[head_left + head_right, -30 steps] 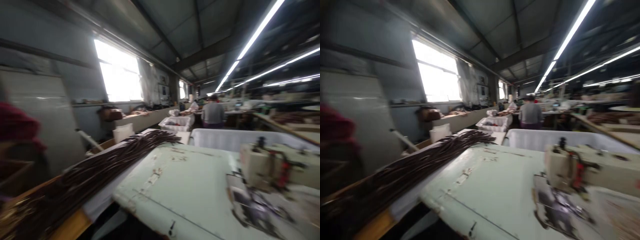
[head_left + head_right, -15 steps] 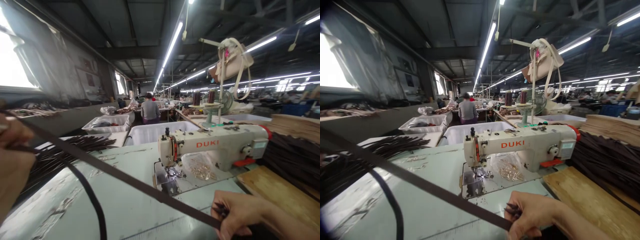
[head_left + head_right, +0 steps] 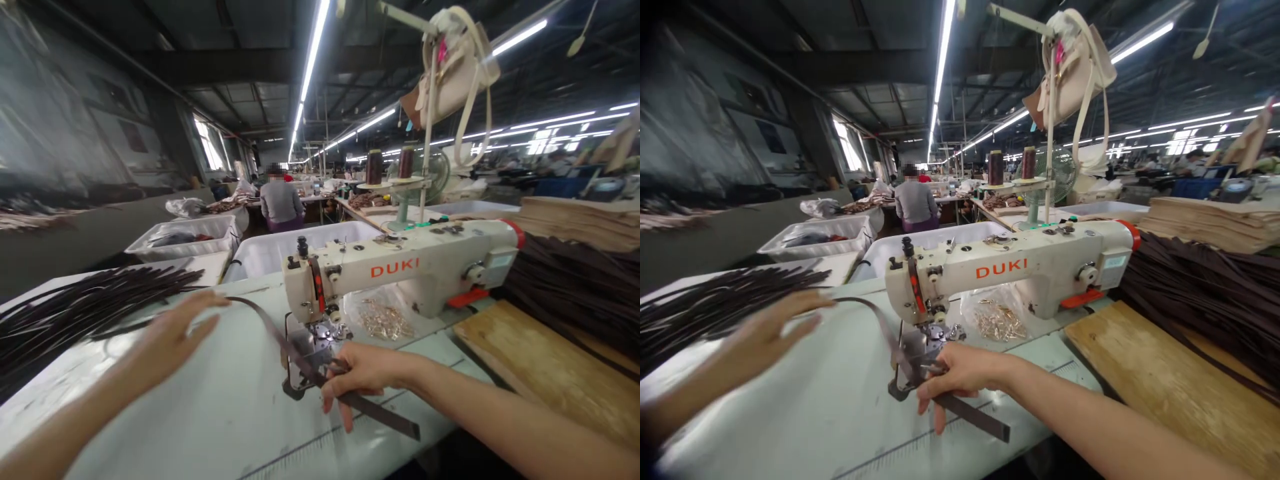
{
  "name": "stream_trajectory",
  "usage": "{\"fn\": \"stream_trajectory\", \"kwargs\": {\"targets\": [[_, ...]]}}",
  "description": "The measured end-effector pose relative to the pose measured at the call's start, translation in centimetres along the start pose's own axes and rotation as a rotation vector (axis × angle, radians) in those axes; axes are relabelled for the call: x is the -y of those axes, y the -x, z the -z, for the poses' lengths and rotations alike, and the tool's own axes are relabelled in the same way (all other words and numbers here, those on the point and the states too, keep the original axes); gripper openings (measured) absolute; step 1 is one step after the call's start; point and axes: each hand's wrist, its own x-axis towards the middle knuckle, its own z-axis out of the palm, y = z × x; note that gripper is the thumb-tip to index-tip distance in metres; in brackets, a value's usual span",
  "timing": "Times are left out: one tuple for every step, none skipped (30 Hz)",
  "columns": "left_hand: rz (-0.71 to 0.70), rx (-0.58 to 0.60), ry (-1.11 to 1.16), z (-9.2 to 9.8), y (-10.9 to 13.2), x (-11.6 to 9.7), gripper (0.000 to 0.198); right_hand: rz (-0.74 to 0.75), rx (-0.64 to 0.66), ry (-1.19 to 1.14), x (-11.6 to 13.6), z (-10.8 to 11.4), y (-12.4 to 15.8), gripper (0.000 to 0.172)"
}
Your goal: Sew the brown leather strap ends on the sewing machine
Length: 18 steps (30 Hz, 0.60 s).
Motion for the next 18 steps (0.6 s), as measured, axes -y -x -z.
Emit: {"fn": "stream_trajectory", "kwargs": {"targets": [[-0.042, 0.083, 0.016, -1.8, 0.8, -1.4, 0.044, 0.001, 0.026, -0.017, -0.3, 0.0, -0.6, 0.033], [-0.11, 0.15, 0.046, -3.4, 1.7, -3.1, 0.043, 0.001, 0.044, -0.033, -0.4, -0.1, -1.2, 0.035], [-0.165, 0.202, 0.074, -4.7, 2.5, -4.8, 0.042, 0.001, 0.053, -0.04, -0.5, -0.2, -1.5, 0.037], [-0.231, 0.249, 0.102, -5.8, 3.2, -6.4, 0.045, 0.004, 0.054, -0.04, -0.5, -0.4, -1.8, 0.038], [-0.283, 0.288, 0.14, -6.6, 3.8, -7.8, 0.043, 0.011, 0.047, -0.038, -0.4, -0.6, -1.8, 0.039], [-0.321, 0.333, 0.188, -7.1, 4.3, -8.7, 0.035, 0.016, 0.039, -0.037, -0.3, -0.8, -1.7, 0.04], [-0.337, 0.362, 0.239, -7.5, 4.7, -9.2, 0.027, 0.018, 0.031, -0.038, -0.3, -1.0, -1.4, 0.04], [-0.329, 0.379, 0.289, -7.8, 5.0, -9.1, 0.021, 0.013, 0.031, -0.039, -0.3, -1.0, -1.0, 0.04], [-0.305, 0.377, 0.329, -8.1, 5.3, -8.6, 0.018, -0.002, 0.035, -0.042, -0.3, -1.0, -0.3, 0.039], [-0.27, 0.345, 0.355, -8.4, 5.4, -7.9, 0.018, -0.027, 0.038, -0.043, -0.3, -1.0, 0.4, 0.039], [-0.231, 0.3, 0.365, -8.7, 5.5, -7.0, 0.017, -0.056, 0.031, -0.037, -0.4, -0.9, 1.2, 0.039], [-0.202, 0.243, 0.363, -8.9, 5.5, -6.3, 0.019, -0.085, 0.011, -0.019, -0.5, -0.9, 2.0, 0.037], [-0.18, 0.213, 0.365, -8.8, 5.4, -5.8, 0.02, -0.116, -0.02, 0.013, -0.5, -1.1, 2.8, 0.035], [-0.169, 0.218, 0.379, -8.4, 5.4, -5.8, 0.021, -0.149, -0.062, 0.064, -0.5, -1.5, 3.4, 0.03], [-0.157, 0.259, 0.4, -7.5, 5.5, -6.2, 0.023, -0.173, -0.117, 0.137, -0.4, -2.0, 3.8, 0.026], [-0.166, 0.345, 0.441, -6.3, 5.8, -7.0, 0.026, -0.193, -0.167, 0.225, -0.3, -2.7, 3.9, 0.022], [-0.185, 0.449, 0.486, -4.8, 6.4, -7.9, 0.028, -0.179, -0.236, 0.332, -0.1, -3.4, 3.5, 0.02], [-0.159, 0.481, 0.464, -3.3, 7.1, -8.8, 0.027, -0.113, -0.293, 0.421, 0.1, -4.1, 2.6, 0.024]]}}
